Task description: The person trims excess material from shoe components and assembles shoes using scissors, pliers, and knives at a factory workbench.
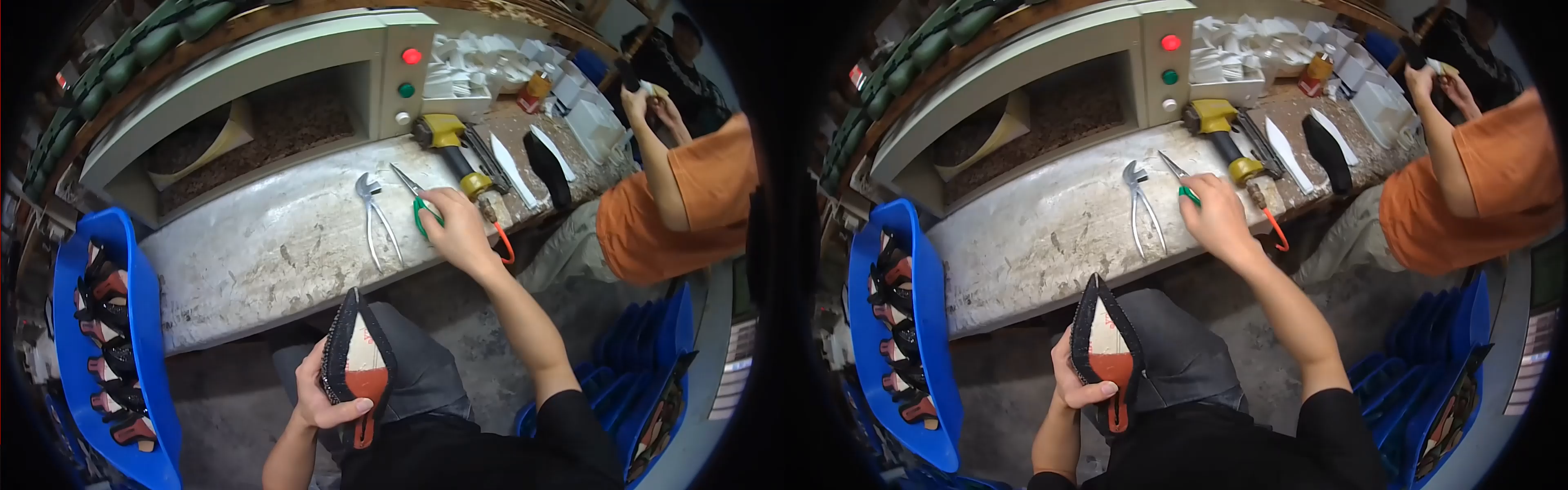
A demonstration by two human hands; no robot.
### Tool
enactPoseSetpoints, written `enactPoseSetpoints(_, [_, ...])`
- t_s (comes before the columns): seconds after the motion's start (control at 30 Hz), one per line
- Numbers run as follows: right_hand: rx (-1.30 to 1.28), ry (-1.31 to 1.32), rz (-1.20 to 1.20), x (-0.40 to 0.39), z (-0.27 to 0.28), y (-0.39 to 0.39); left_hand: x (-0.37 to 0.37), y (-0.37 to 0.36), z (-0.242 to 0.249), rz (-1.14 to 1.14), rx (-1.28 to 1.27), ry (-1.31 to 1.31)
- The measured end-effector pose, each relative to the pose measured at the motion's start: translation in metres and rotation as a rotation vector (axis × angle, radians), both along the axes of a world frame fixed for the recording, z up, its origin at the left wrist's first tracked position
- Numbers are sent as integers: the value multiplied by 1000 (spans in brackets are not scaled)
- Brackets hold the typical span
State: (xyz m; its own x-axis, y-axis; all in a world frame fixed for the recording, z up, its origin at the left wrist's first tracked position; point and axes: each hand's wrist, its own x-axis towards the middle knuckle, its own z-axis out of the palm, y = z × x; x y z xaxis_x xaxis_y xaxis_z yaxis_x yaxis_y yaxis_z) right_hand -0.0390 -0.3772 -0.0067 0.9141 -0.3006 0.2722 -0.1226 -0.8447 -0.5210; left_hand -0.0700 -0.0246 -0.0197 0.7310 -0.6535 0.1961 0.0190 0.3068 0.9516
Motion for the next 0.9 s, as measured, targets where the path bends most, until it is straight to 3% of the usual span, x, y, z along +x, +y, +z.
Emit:
enactPoseSetpoints(0.03, [300, 10, 34, -9, 25, 22, 5, -5, 1, -16, 7, 0])
enactPoseSetpoints(0.07, [310, 36, 60, -19, 37, 41, 6, -8, 4, -26, 24, 13])
enactPoseSetpoints(0.13, [1416, 103, 380, -35, 51, 74, 4, -8, 11, -57, 65, 34])
enactPoseSetpoints(0.33, [1250, 109, 366, -62, 49, 116, 1, -14, 5, -63, -23, -26])
enactPoseSetpoints(0.47, [1381, 100, 467, -67, 46, 117, -1, -6, 3, -66, 32, -46])
enactPoseSetpoints(0.67, [1344, 114, 483, -74, 42, 118, -3, -4, 16, -55, 133, -148])
enactPoseSetpoints(0.9, [1751, -41, 383, -81, 28, 145, 3, 9, 17, -48, 182, -281])
